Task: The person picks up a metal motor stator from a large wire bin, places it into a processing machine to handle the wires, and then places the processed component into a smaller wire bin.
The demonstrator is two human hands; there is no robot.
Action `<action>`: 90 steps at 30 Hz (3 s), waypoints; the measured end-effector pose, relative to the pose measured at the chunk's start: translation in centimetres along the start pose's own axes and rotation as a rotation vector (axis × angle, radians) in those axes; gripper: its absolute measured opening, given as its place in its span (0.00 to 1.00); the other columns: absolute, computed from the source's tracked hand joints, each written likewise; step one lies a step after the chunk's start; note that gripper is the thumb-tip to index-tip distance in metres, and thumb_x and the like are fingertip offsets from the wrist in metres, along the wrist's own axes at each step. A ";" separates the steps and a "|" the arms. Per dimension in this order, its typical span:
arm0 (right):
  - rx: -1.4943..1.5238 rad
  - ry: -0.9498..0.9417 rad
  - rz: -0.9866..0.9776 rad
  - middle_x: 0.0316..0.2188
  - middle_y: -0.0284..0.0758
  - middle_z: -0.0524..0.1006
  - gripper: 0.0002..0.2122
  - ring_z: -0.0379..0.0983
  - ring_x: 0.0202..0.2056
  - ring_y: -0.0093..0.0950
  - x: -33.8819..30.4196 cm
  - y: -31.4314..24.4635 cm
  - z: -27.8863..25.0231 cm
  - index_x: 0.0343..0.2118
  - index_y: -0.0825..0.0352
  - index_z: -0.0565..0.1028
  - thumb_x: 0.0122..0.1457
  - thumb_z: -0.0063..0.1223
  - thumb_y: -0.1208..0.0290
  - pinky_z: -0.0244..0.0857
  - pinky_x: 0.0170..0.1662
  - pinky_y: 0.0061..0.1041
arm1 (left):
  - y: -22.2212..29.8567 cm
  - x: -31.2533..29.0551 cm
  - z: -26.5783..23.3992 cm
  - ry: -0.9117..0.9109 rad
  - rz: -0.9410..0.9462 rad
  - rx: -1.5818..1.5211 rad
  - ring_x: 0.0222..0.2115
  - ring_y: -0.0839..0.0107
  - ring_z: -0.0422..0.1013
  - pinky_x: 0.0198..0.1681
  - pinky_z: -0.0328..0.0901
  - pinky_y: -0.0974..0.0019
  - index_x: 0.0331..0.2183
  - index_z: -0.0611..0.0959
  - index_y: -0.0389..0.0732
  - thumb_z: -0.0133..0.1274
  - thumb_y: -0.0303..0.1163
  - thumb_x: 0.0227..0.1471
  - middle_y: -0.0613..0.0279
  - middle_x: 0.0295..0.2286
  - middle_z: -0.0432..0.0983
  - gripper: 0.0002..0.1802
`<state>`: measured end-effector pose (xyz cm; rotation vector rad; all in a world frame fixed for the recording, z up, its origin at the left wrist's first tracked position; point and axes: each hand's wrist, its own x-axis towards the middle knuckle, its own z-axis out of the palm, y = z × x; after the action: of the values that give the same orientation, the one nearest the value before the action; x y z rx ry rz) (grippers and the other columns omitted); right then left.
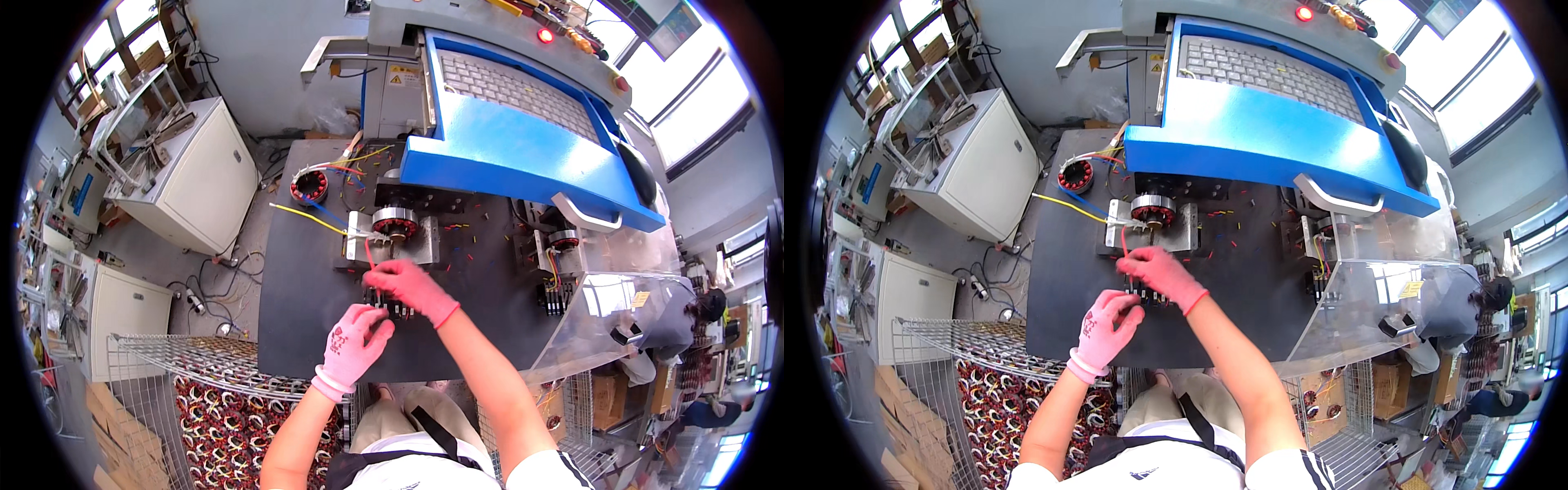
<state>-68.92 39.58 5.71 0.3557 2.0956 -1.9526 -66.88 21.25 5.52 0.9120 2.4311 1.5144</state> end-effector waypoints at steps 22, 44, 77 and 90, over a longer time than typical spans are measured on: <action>-0.756 0.242 -0.293 0.28 0.40 0.77 0.09 0.75 0.33 0.41 0.4 3.9 -1.4 0.32 0.65 0.72 0.56 0.52 0.64 0.66 0.34 0.37 | -2.7 -2.0 4.1 -0.178 -0.078 0.388 0.36 0.60 0.71 0.39 0.66 0.59 0.45 0.78 0.42 0.54 0.36 0.50 0.58 0.32 0.71 0.19; -0.389 0.179 -0.126 0.22 0.34 0.75 0.07 0.71 0.23 0.23 -1.1 0.4 -0.9 0.34 0.68 0.73 0.56 0.53 0.70 0.64 0.28 0.24 | -3.3 -4.0 3.2 -0.110 -0.008 0.554 0.38 0.60 0.69 0.38 0.65 0.55 0.59 0.64 0.46 0.56 0.43 0.48 0.58 0.39 0.68 0.38; 0.096 0.000 0.047 0.22 0.26 0.74 0.08 0.66 0.21 0.14 -0.9 -0.7 0.3 0.30 0.68 0.75 0.59 0.54 0.68 0.60 0.25 0.18 | 0.7 -2.7 -1.4 -0.154 -0.004 -0.351 0.31 0.68 0.72 0.34 0.68 0.69 0.44 0.79 0.39 0.55 0.27 0.46 0.57 0.35 0.73 0.19; -0.525 0.275 -0.288 0.29 0.42 0.77 0.06 0.74 0.35 0.42 -0.6 2.7 1.9 0.36 0.67 0.71 0.59 0.50 0.70 0.66 0.36 0.35 | -6.0 -4.6 4.0 -0.098 -0.030 0.772 0.40 0.62 0.68 0.40 0.63 0.57 0.55 0.70 0.43 0.54 0.41 0.48 0.59 0.44 0.68 0.32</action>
<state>-67.34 37.84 3.29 0.2314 2.8665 -1.4530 -64.00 19.88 -2.39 1.0012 2.9529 0.4598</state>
